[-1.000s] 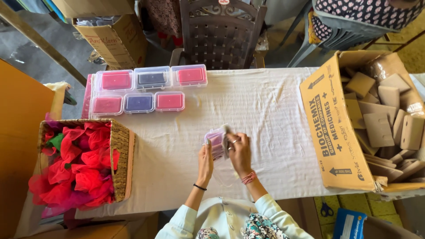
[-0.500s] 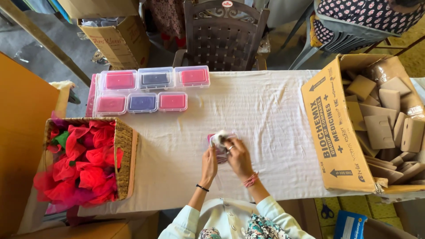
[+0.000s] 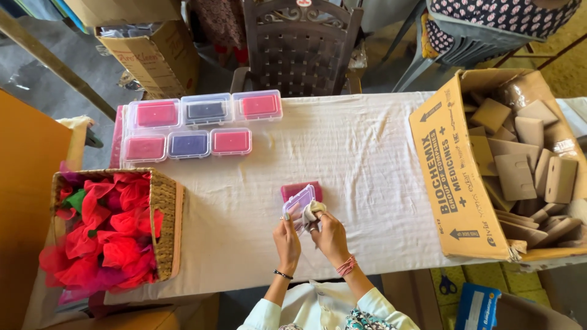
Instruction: The person sits at a table, opens a small plastic storage box, and wipes a pink bar with a cloth before placing it inside. They then take cardboard pieces one at a time from a large cardboard box and wipe each piece with the cloth, setting the wiped pieces on the table.
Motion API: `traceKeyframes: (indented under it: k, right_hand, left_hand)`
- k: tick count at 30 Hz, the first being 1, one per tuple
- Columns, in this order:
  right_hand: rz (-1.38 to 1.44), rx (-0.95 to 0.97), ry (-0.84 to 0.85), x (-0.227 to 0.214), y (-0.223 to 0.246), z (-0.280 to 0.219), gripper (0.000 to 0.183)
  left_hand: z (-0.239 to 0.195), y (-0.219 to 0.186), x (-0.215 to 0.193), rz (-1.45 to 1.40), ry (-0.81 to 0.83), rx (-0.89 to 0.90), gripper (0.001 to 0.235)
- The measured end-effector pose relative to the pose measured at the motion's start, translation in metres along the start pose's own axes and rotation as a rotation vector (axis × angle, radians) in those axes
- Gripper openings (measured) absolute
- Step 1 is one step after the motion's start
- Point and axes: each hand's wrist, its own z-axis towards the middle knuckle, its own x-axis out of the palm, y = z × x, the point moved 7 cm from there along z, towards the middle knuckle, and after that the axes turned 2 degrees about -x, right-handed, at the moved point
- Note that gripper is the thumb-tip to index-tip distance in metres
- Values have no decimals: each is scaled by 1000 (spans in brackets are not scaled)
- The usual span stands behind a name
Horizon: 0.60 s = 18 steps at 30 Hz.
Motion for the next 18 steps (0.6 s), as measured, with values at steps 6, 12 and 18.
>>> traceKeyframes:
  k: [6, 12, 18]
  right_hand:
    - [726, 359, 245, 22, -51, -13, 32]
    - [1011, 479, -66, -47, -156, -10, 35]
    - [887, 905, -240, -66, -245, -27, 34]
  left_hand:
    - [4, 26, 5, 81, -2, 3, 55]
    - [8, 51, -37, -238, -73, -92, 63]
    - [-27, 69, -79, -340, -304, -244, 55]
